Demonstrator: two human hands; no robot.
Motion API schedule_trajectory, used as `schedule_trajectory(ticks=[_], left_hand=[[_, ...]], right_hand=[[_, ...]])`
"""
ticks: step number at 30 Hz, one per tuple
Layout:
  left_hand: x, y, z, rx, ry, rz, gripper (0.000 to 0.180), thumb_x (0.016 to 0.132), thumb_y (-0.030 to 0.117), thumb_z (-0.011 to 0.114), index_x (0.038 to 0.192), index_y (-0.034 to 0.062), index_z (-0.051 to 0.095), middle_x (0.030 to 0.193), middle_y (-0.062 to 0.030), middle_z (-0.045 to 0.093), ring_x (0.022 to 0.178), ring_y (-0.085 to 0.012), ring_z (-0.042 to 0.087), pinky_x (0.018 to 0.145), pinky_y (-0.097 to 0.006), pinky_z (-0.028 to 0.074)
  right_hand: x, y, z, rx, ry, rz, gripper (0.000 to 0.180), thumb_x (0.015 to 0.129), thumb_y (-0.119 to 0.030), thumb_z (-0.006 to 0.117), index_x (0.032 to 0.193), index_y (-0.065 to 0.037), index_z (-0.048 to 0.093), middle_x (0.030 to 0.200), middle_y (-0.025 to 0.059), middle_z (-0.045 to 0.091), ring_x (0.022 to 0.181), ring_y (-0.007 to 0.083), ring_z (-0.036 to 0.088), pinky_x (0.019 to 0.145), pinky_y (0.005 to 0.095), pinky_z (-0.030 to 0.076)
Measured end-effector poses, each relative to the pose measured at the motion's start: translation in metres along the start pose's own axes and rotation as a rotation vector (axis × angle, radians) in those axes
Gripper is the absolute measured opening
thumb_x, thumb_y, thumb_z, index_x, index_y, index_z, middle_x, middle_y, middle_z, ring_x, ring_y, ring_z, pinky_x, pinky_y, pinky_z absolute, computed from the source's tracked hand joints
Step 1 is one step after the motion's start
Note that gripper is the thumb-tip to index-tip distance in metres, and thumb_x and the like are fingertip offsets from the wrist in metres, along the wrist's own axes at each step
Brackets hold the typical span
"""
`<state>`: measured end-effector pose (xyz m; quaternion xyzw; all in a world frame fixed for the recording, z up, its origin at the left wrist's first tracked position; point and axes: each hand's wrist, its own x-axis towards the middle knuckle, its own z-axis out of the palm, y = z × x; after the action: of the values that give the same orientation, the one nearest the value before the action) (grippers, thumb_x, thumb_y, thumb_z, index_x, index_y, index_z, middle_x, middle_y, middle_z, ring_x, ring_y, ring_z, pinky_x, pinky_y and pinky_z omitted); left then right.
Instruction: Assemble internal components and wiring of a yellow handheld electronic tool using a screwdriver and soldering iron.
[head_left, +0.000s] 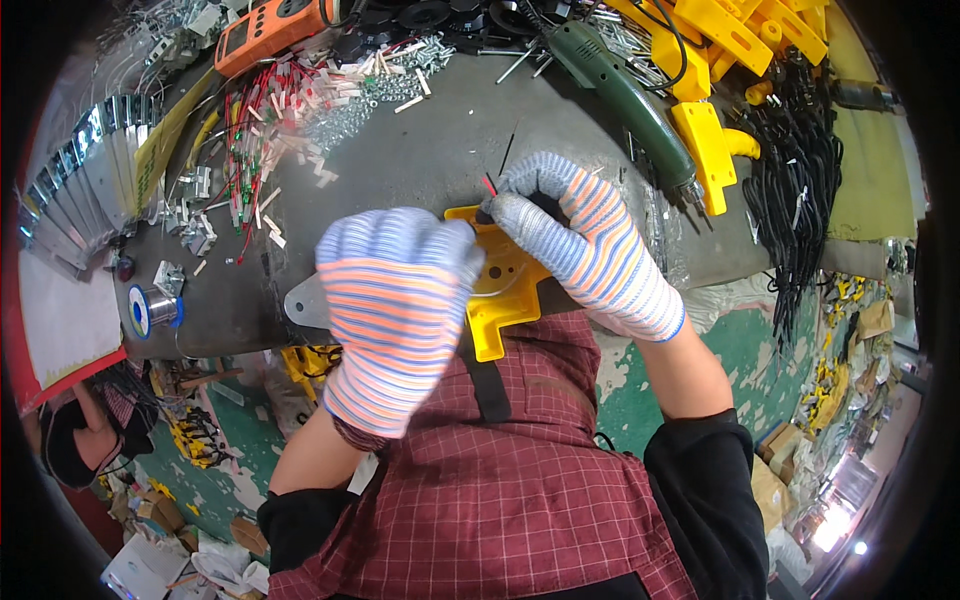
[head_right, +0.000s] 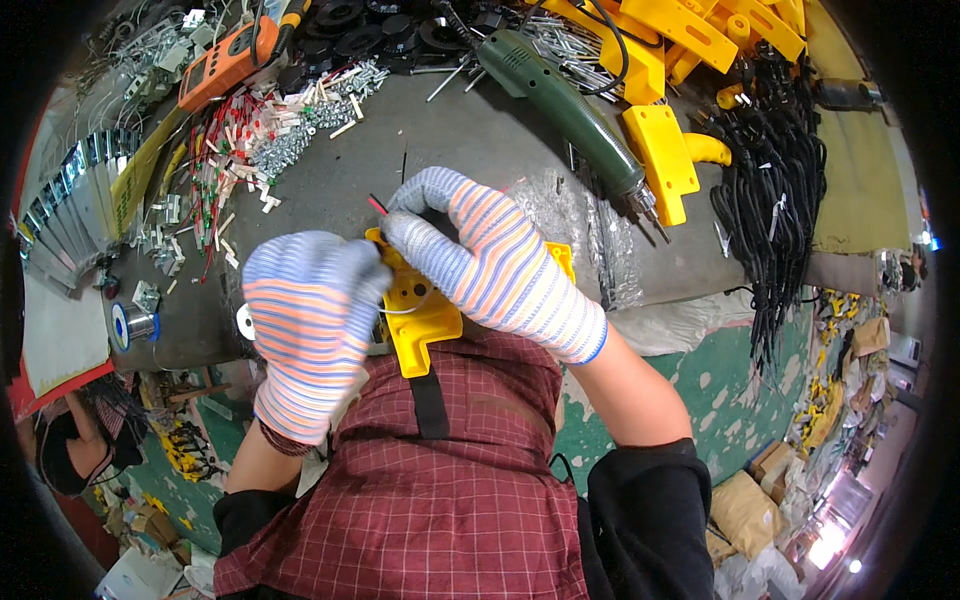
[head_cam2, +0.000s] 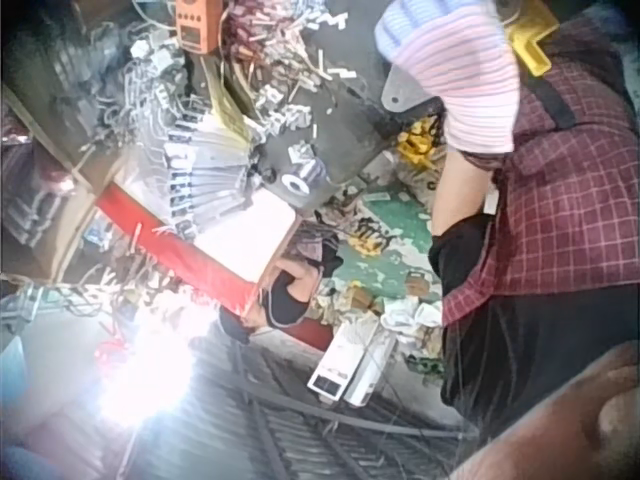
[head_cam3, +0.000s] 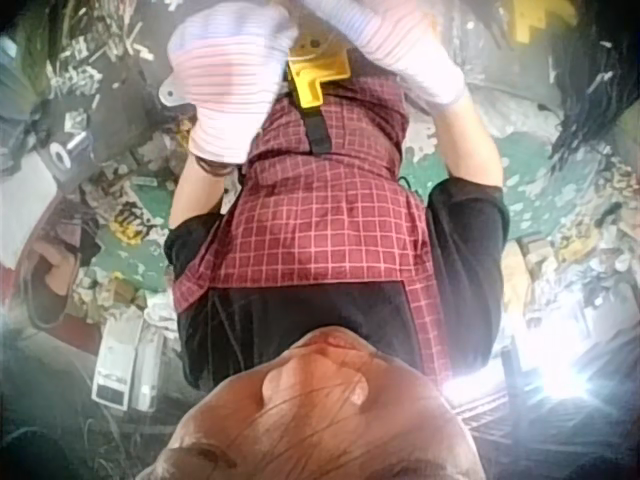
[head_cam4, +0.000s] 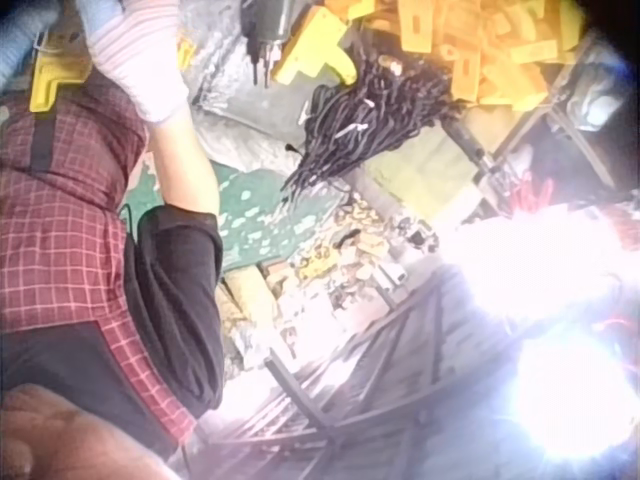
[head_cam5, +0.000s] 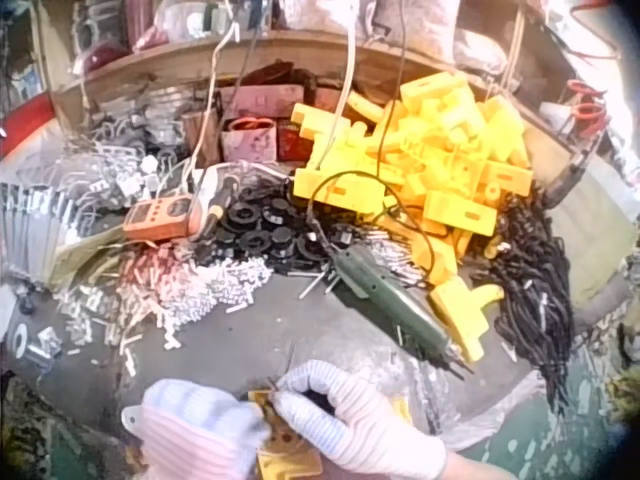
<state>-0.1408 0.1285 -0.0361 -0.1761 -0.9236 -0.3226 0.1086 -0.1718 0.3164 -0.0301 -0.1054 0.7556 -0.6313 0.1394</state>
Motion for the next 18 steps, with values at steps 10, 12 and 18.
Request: schedule_trajectory(ticks=[10,12,18], left_hand=[[0.0,-0.011,0.001,0.073,-0.084,0.261,0.019,0.072,0.012,0.071,0.089,0.0101,0.063,0.099,-0.0125,0.057,0.093,-0.031,0.057,0.09,-0.047,0.044],[-0.017,-0.025,0.008,-0.187,-0.04,0.028,0.015,0.078,0.01,0.071,0.091,0.0074,0.065,0.099,-0.0109,0.059,0.093,-0.0292,0.059,0.084,-0.039,0.048],[-0.014,-0.016,0.023,-0.466,0.191,-0.26,0.011,0.082,0.011,0.071,0.089,0.003,0.067,0.096,-0.0113,0.062,0.083,-0.0232,0.063,0.074,-0.034,0.051]], right_hand=[[-0.002,0.008,0.0,-0.058,0.093,-0.023,0.018,0.091,-0.015,0.062,0.097,0.002,0.064,0.079,0.0077,0.066,0.075,0.0102,0.062,0.067,0.0279,0.051],[-0.003,0.01,0.002,-0.005,0.101,0.003,0.019,0.091,-0.016,0.063,0.097,0.002,0.065,0.079,0.0085,0.066,0.075,0.0106,0.062,0.067,0.0281,0.051],[-0.01,-0.002,0.015,-0.086,0.067,0.009,0.019,0.089,-0.016,0.064,0.093,0.002,0.066,0.079,0.0121,0.067,0.073,0.0181,0.065,0.068,0.0315,0.051]])
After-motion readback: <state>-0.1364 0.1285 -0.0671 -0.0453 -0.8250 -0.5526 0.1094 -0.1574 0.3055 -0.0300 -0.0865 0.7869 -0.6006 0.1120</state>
